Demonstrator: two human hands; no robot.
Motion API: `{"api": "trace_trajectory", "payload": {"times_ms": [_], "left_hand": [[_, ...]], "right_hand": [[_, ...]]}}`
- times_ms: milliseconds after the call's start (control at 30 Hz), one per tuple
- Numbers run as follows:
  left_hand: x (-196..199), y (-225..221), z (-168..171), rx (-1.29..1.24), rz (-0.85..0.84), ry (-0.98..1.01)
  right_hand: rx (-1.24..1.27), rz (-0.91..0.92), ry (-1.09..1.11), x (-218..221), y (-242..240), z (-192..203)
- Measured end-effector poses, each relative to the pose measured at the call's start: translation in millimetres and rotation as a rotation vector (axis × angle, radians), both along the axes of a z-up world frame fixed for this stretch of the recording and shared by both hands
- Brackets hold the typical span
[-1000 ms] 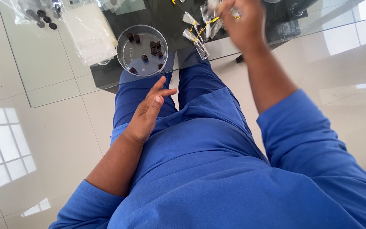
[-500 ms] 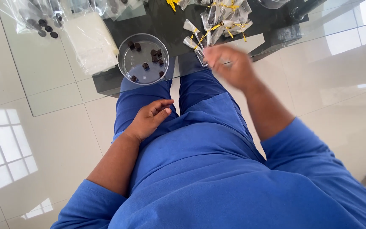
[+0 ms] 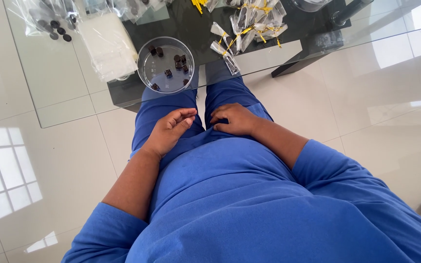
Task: Manually packaging small black components and yellow sticks into individual plastic bags on a glass table.
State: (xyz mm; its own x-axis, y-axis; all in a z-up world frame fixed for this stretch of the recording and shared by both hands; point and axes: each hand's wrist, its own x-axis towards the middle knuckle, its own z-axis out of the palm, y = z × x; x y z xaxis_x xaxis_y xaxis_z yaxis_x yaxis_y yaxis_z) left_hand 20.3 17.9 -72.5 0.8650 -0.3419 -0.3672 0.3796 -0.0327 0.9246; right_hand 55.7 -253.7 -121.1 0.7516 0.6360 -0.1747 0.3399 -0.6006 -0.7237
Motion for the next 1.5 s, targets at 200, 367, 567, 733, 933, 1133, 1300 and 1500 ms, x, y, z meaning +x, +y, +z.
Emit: {"api": "trace_trajectory", "payload": {"times_ms": [200, 367, 567, 733, 933, 1133, 1300, 1500], "left_hand": [[7, -9, -18, -0.02, -0.02, -0.004], [19, -12, -47, 0.036, -0.054, -0.023], [18, -8, -38, 0.043, -0.01, 0.024], [25, -10, -65, 0.07, -0.05, 0.025], [18, -26, -47, 0.403, -0.281, -0.13], [11, -43, 46, 0.241, -0.416, -0.2], [101, -7, 108, 0.253, 0.112, -0.474], [260, 27, 76, 0.689, 0.418, -0.645]], "right_hand": [[0.045, -0.149, -0.09, -3, -19, -22], [0.063, -0.164, -0.129, -10, -31, -7], [-0.217, -0.145, -0.133, -18, -30, 25], [-0.345, -0.131, -0.151, -26, -32, 28], [-0.321, -0.151, -0.069, -33, -36, 43], [-0.522, -0.128, 0.017, -33, -43, 32], [-0.52, -0.135, 0.061, -23, -46, 16], [-0.444, -0.081, 0.057, -20, -55, 6]]}}
